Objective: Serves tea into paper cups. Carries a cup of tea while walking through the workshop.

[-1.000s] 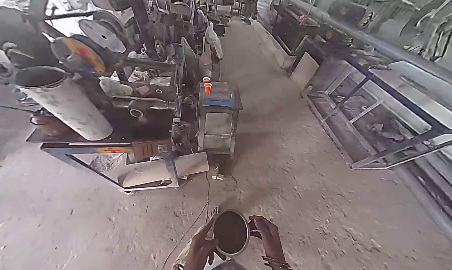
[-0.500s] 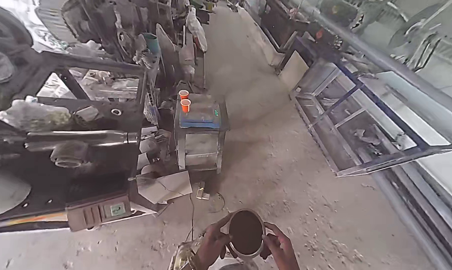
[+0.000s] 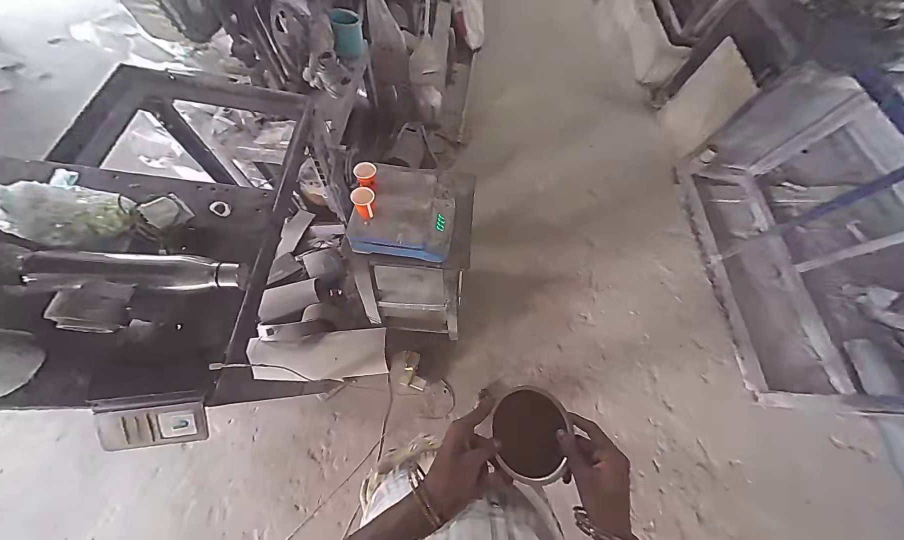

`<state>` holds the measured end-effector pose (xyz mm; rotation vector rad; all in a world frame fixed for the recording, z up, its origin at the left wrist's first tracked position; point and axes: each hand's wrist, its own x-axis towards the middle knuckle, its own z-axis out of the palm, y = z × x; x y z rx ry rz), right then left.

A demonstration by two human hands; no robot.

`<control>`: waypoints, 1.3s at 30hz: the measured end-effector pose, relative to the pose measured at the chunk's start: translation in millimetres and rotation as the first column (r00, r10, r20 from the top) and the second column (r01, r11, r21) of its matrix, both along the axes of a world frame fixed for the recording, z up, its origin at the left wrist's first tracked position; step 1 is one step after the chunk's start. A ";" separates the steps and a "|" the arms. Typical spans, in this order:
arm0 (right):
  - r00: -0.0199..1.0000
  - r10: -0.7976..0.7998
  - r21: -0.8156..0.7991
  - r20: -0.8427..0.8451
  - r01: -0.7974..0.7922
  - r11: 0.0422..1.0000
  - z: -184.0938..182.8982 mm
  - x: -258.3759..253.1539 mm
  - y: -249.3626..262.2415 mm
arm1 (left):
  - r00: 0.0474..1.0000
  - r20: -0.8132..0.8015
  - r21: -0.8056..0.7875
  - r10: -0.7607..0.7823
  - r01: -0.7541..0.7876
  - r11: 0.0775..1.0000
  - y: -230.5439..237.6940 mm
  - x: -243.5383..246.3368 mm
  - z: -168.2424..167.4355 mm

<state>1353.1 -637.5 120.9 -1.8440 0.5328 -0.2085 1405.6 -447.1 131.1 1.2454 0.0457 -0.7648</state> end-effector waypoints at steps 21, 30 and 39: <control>0.888 0.412 -0.090 0.204 -0.402 0.911 43.1 212.9 -90.0 | 0.814 0.395 0.227 0.425 -0.535 0.814 -45.3 147.0 3.3; 0.846 0.480 -0.169 0.234 -0.451 0.876 64.8 332.1 -55.2 | 0.671 0.699 0.644 0.249 -0.741 0.190 101.5 336.0 -77.2; 0.825 0.519 -0.202 0.223 -0.482 0.853 61.5 430.6 -30.4 | 0.697 0.596 0.713 0.400 -0.688 0.136 112.4 415.3 -86.5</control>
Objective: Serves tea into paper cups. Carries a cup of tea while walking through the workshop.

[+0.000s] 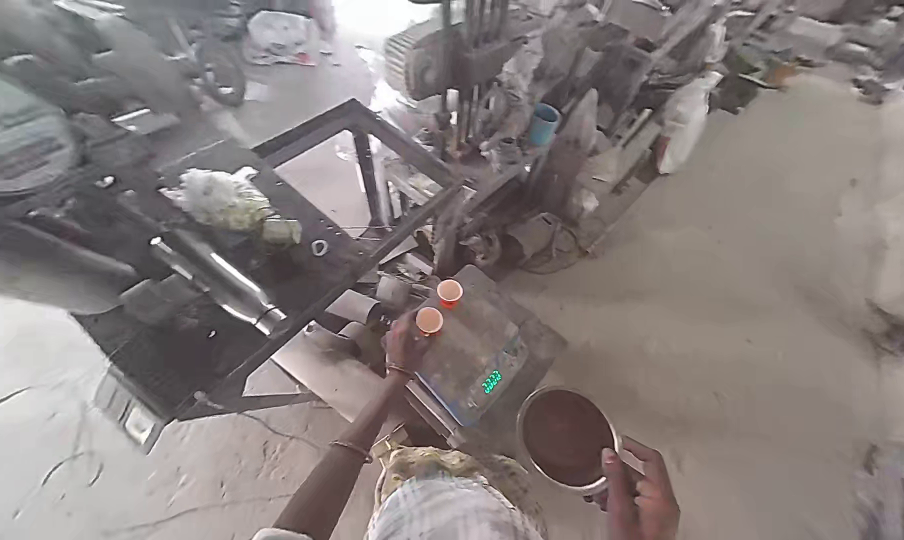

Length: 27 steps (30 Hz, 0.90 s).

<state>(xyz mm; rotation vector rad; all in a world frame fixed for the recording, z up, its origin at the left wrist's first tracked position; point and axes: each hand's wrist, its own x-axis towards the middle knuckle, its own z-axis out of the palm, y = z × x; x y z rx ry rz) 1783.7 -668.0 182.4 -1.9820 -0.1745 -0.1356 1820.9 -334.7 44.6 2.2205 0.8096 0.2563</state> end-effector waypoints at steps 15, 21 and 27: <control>0.913 0.390 -0.338 0.119 -0.332 0.881 -56.3 140.3 46.0 | 0.970 0.228 -0.078 -0.084 0.104 0.992 -85.2 -15.3 -21.1; 0.884 0.424 -0.443 0.195 -0.306 0.843 -66.9 148.5 78.7 | 0.960 0.228 -0.155 -0.165 0.203 0.967 -83.1 -21.3 -17.7; 0.873 0.424 -0.490 0.242 -0.267 0.830 -66.0 139.8 95.5 | 0.947 0.268 -0.161 -0.179 0.227 0.961 -77.7 -20.1 -24.2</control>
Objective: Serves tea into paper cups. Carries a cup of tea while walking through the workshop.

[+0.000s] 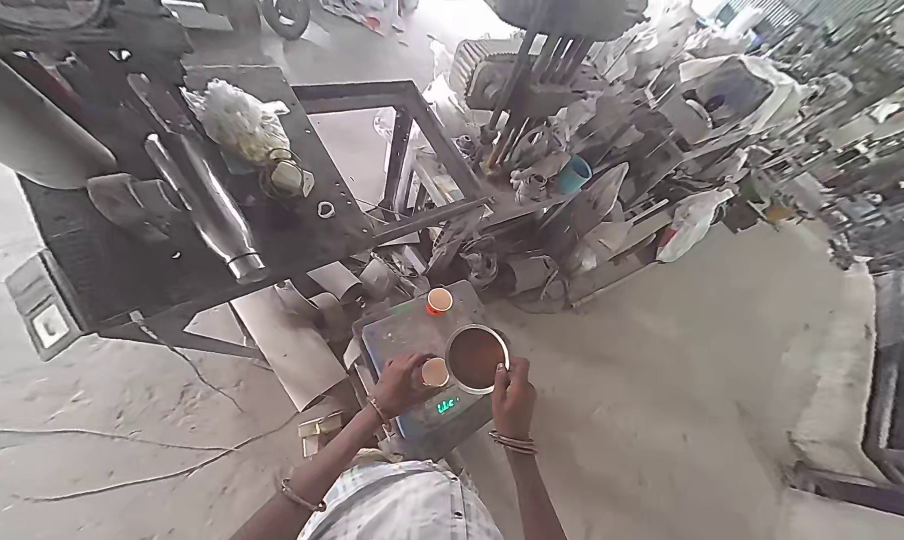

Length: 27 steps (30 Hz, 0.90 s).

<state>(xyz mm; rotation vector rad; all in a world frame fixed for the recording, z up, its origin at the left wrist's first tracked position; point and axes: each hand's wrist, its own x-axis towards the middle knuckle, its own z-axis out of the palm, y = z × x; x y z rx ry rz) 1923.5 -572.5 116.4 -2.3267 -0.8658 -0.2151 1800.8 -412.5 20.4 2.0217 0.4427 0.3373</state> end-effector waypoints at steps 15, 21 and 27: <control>0.981 -0.035 -0.116 0.190 0.058 0.992 -1.1 -21.8 13.4 | 0.988 -0.073 0.004 -0.136 0.137 0.991 10.3 -3.1 10.8; 0.967 -0.026 -0.115 0.254 0.057 0.992 -2.0 -23.6 14.3 | 0.987 -0.083 0.005 -0.137 0.137 0.990 10.5 -2.5 10.2; 0.965 -0.014 -0.135 0.261 0.051 0.989 0.4 -22.0 15.1 | 0.984 -0.110 0.005 -0.138 0.140 0.990 11.3 -1.7 13.9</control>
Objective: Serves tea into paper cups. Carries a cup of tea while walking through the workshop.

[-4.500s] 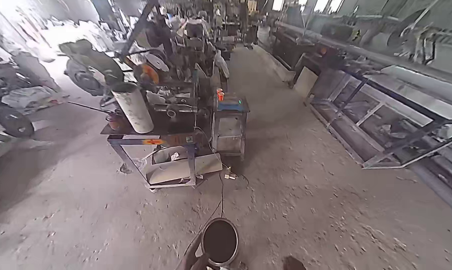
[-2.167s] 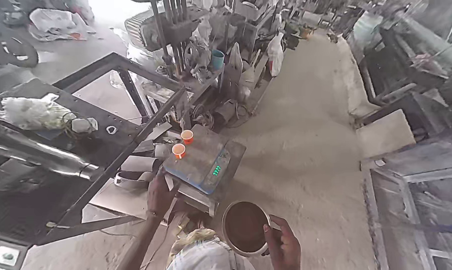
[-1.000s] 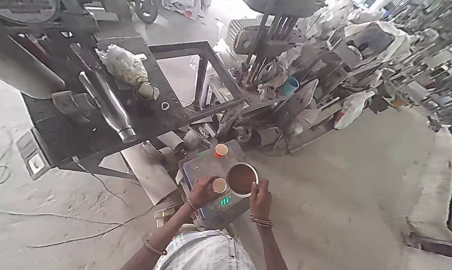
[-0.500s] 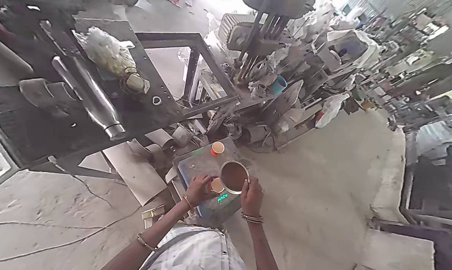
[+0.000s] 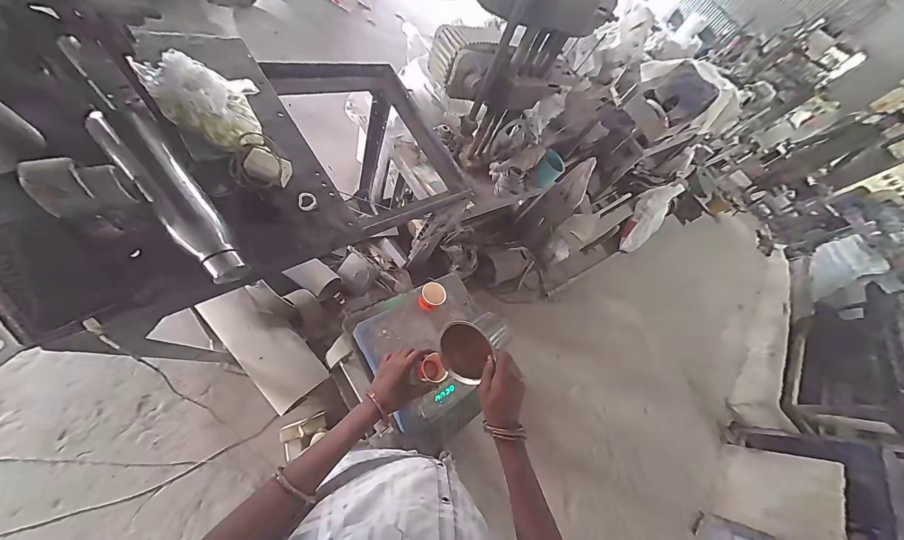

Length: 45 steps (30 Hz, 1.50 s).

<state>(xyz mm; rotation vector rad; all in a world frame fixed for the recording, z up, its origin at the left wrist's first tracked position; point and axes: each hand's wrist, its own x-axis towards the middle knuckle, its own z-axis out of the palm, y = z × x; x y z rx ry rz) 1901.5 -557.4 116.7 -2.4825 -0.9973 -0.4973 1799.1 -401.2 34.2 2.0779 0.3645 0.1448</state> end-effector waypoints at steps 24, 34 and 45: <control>0.992 0.051 0.002 0.116 -0.051 0.999 11.1 2.0 2.9 | 0.998 -0.057 0.009 0.013 -0.012 1.000 -1.3 0.9 1.6; 0.987 0.070 -0.007 0.143 -0.070 0.998 16.0 5.3 -0.4 | 0.999 -0.043 0.006 0.016 -0.015 1.000 -1.5 0.4 0.2; 0.981 0.081 0.024 0.177 -0.087 0.996 13.3 9.3 -0.9 | 0.951 0.291 0.026 0.103 -0.115 0.993 15.7 -11.1 1.0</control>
